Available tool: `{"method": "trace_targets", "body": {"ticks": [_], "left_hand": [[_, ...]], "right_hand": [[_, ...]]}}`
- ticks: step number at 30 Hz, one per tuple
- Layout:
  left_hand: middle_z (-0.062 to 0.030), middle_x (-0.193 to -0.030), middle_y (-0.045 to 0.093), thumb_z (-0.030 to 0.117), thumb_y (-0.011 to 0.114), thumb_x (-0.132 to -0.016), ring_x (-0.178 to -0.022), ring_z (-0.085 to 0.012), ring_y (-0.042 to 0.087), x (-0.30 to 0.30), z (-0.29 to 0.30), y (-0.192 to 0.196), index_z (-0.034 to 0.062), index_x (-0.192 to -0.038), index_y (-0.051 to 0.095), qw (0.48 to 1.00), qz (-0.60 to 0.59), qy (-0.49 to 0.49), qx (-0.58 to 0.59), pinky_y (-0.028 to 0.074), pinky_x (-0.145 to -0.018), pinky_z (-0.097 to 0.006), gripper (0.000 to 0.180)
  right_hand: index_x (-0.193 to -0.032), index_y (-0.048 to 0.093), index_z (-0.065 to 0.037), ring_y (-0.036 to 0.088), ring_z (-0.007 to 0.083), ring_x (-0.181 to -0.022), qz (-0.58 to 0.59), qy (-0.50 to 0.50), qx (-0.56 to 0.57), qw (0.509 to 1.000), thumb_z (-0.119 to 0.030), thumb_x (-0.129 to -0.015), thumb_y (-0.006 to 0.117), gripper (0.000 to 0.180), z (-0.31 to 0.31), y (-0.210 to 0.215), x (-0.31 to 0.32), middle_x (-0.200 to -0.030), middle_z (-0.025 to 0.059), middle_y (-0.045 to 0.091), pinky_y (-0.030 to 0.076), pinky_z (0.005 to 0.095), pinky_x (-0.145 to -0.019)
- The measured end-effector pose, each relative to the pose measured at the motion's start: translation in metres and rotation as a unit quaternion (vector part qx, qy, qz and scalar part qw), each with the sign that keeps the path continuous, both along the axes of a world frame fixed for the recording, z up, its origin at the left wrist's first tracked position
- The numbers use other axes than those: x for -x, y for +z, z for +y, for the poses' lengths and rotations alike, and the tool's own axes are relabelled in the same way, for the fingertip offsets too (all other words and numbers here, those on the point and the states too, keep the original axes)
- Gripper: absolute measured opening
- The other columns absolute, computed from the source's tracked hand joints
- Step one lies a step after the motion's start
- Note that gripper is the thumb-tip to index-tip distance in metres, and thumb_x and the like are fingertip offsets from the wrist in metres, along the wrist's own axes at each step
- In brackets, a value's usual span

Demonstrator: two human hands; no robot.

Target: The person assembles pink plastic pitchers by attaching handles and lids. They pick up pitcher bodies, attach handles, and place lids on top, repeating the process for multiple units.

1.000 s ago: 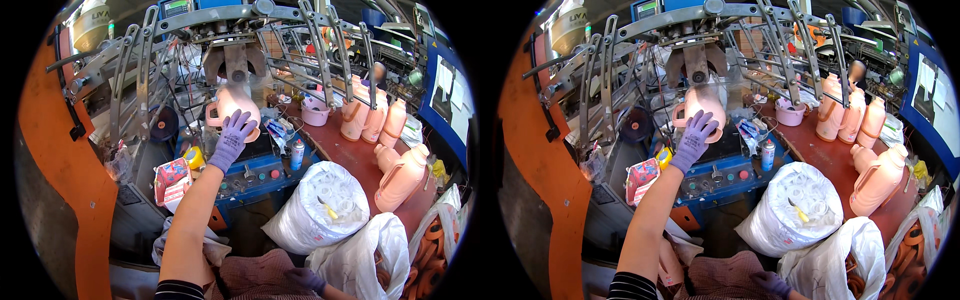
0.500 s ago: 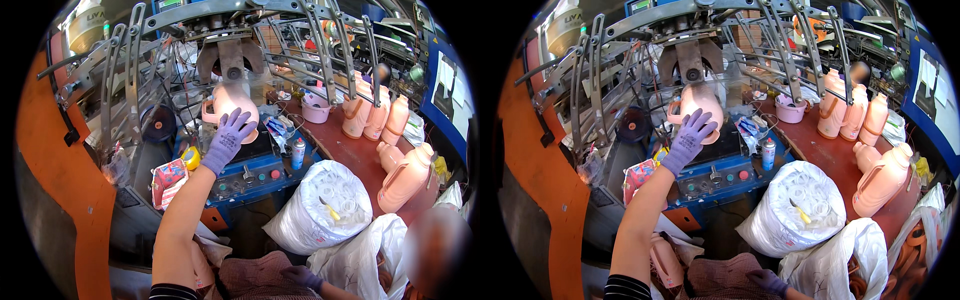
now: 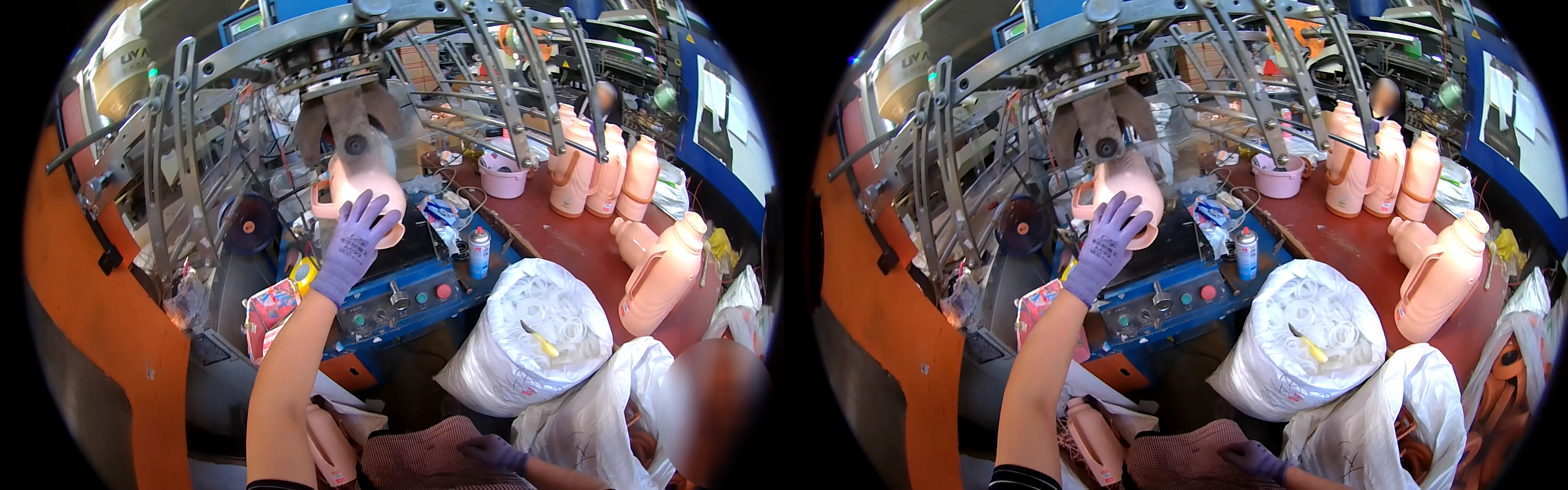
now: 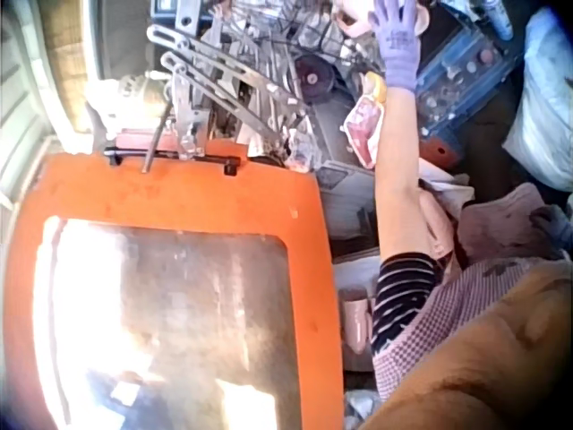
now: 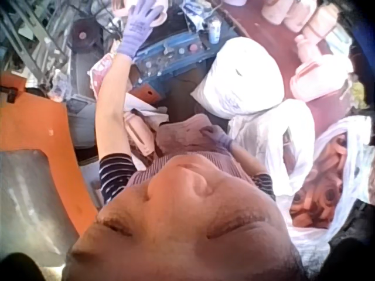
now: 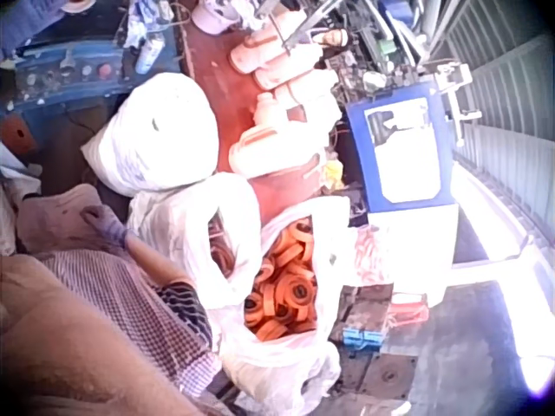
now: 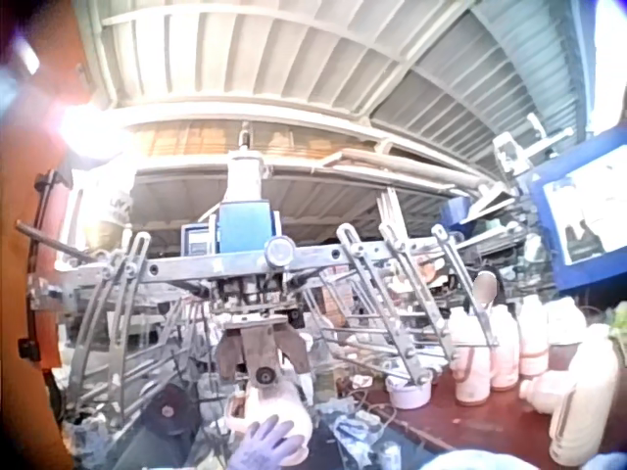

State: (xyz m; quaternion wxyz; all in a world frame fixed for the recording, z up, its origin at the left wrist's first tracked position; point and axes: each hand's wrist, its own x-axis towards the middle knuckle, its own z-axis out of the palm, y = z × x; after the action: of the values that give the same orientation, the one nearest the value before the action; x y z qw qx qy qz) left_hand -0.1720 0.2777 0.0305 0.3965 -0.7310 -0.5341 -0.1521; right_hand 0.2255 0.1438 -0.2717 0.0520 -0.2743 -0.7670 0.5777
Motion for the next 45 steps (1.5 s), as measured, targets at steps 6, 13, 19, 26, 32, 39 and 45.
{"method": "trace_targets", "body": {"ticks": [6, 13, 19, 26, 32, 39, 45], "left_hand": [[-0.0099, -0.135, 0.050, -0.004, 0.069, -0.064, -0.132, -0.0379, 0.043, -0.001, 0.000, 0.008, 0.0162, -0.121, 0.056, 0.999, -0.015, -0.018, 0.027, 0.038, -0.104, -0.051, 0.062], [-0.0126, -0.131, 0.051, 0.014, 0.075, -0.062, -0.128, -0.0366, 0.046, -0.006, -0.038, -0.010, 0.0181, -0.132, 0.054, 0.996, -0.054, 0.008, -0.064, 0.038, -0.105, -0.050, 0.074], [-0.0165, -0.135, 0.051, 0.017, 0.074, -0.076, -0.125, -0.0357, 0.051, -0.076, -0.174, -0.149, 0.0067, -0.134, 0.053, 0.919, -0.377, -0.095, -0.066, 0.044, -0.104, -0.047, 0.062], [-0.0198, -0.113, 0.064, 0.013, 0.069, -0.082, -0.108, -0.0343, 0.060, -0.005, -0.456, -0.374, -0.0008, -0.125, 0.058, 0.660, -0.648, 0.311, -0.220, 0.048, -0.095, -0.039, 0.047], [-0.0226, -0.149, 0.042, 0.037, 0.065, -0.082, -0.132, -0.0353, 0.046, -0.011, -0.792, -0.507, 0.0020, -0.150, 0.032, 0.362, -0.458, 0.811, 0.037, 0.037, -0.111, -0.042, 0.083], [-0.0148, -0.164, 0.004, 0.050, 0.089, -0.054, -0.147, -0.0435, 0.013, -0.009, -0.803, -0.466, 0.0232, -0.157, -0.013, 0.232, -0.441, 0.820, 0.281, 0.027, -0.113, -0.059, 0.148], [-0.0169, -0.158, 0.022, 0.045, 0.089, -0.056, -0.142, -0.0413, 0.029, 0.007, -0.792, -0.468, 0.0187, -0.156, 0.011, 0.327, -0.402, 0.824, 0.227, 0.036, -0.108, -0.054, 0.130]], "right_hand": [[-0.117, 0.070, -0.008, 0.071, 0.0187, -0.095, 0.003, -0.012, -0.017, 1.000, -0.030, -0.097, 0.061, 0.031, 0.000, 0.000, 0.005, -0.103, 0.0151, 0.074, 0.053, 0.0331, -0.087], [-0.115, 0.071, -0.007, 0.070, 0.0164, -0.095, -0.048, -0.024, 0.001, 0.999, -0.029, -0.097, 0.061, 0.030, -0.008, 0.009, 0.005, -0.103, 0.0147, 0.074, 0.054, 0.0330, -0.086], [-0.107, 0.072, 0.001, 0.071, 0.0231, -0.087, -0.074, 0.019, -0.023, 0.997, -0.018, -0.091, 0.065, 0.025, -0.023, 0.008, 0.006, -0.093, 0.0177, 0.074, 0.055, 0.0333, -0.079], [-0.108, 0.069, 0.006, 0.068, 0.0178, -0.091, -0.132, 0.105, 0.013, 0.986, -0.010, -0.092, 0.059, 0.024, -0.016, -0.001, 0.013, -0.099, 0.0117, 0.072, 0.053, 0.0294, -0.084], [-0.104, 0.070, 0.006, 0.067, 0.0167, -0.086, -0.140, 0.090, 0.000, 0.986, -0.011, -0.091, 0.062, 0.023, -0.018, 0.014, 0.048, -0.093, 0.0107, 0.072, 0.053, 0.0290, -0.082], [-0.107, 0.072, -0.003, 0.070, 0.0255, -0.095, -0.163, 0.182, -0.143, 0.959, -0.022, -0.093, 0.063, 0.025, -0.026, 0.029, 0.112, -0.105, 0.0160, 0.073, 0.054, 0.0347, -0.087], [-0.105, 0.070, -0.003, 0.068, 0.0294, -0.094, 0.049, 0.183, -0.305, 0.933, -0.018, -0.092, 0.064, 0.021, -0.005, 0.109, 0.250, -0.101, 0.0151, 0.071, 0.054, 0.0376, -0.086]]}}
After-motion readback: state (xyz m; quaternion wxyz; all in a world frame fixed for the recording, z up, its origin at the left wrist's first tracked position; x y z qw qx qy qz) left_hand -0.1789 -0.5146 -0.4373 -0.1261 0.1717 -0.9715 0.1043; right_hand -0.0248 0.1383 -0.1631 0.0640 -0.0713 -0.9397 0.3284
